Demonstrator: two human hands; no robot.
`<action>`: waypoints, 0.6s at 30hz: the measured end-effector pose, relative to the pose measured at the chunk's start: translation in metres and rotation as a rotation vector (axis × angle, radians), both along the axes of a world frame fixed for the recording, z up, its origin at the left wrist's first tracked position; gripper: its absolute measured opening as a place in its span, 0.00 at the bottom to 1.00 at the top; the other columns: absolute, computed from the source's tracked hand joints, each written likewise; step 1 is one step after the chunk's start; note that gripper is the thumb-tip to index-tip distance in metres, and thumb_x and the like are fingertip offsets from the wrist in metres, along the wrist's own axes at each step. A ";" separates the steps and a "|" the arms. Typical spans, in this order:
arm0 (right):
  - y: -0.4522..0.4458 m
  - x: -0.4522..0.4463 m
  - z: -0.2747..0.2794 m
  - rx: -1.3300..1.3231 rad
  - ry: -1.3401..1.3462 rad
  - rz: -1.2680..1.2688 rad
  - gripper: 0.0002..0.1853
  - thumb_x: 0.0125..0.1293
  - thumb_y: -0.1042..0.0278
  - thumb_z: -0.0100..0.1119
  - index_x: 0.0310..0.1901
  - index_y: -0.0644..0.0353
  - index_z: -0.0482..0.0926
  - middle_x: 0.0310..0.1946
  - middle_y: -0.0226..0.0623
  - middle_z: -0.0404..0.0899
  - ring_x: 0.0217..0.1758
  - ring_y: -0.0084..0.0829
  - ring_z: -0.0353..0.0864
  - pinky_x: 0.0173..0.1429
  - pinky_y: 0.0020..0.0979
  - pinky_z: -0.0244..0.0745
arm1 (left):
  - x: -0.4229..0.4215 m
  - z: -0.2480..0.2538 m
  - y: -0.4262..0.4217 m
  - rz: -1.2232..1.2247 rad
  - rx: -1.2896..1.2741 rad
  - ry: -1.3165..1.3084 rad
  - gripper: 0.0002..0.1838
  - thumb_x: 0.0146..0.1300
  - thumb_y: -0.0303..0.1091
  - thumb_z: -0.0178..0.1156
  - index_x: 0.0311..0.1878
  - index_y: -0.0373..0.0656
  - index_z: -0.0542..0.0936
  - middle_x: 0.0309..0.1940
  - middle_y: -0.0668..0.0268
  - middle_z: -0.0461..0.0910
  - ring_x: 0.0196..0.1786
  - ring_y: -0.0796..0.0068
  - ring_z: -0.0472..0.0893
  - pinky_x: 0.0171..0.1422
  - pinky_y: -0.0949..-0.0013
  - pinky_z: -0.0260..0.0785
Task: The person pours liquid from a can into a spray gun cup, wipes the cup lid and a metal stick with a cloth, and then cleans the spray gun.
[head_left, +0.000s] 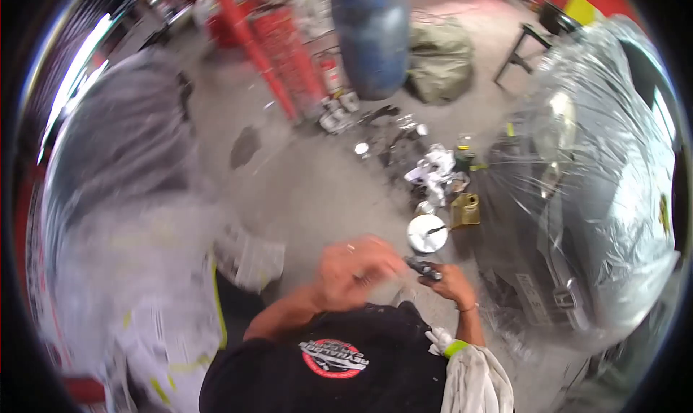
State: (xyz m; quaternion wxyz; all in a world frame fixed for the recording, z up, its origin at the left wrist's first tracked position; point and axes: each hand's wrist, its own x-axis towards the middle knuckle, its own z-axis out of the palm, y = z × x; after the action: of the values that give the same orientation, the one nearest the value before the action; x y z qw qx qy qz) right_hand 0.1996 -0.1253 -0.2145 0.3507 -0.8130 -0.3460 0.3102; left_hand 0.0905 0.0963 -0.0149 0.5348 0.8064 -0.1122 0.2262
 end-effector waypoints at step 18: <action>0.266 0.123 -0.164 -0.014 0.376 -0.649 0.25 0.57 0.44 0.65 0.50 0.55 0.84 0.36 0.54 0.83 0.42 0.53 0.83 0.48 0.45 0.77 | 0.292 -0.353 0.221 -0.328 -0.164 1.024 0.52 0.42 0.49 0.81 0.67 0.36 0.65 0.56 0.56 0.77 0.60 0.65 0.77 0.63 0.62 0.69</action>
State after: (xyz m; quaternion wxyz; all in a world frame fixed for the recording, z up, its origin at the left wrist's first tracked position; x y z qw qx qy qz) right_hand 0.3228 0.1409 -0.3789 0.4825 -0.8117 0.0023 0.3291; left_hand 0.3826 0.3170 -0.3684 0.6107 0.7409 0.0562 -0.2738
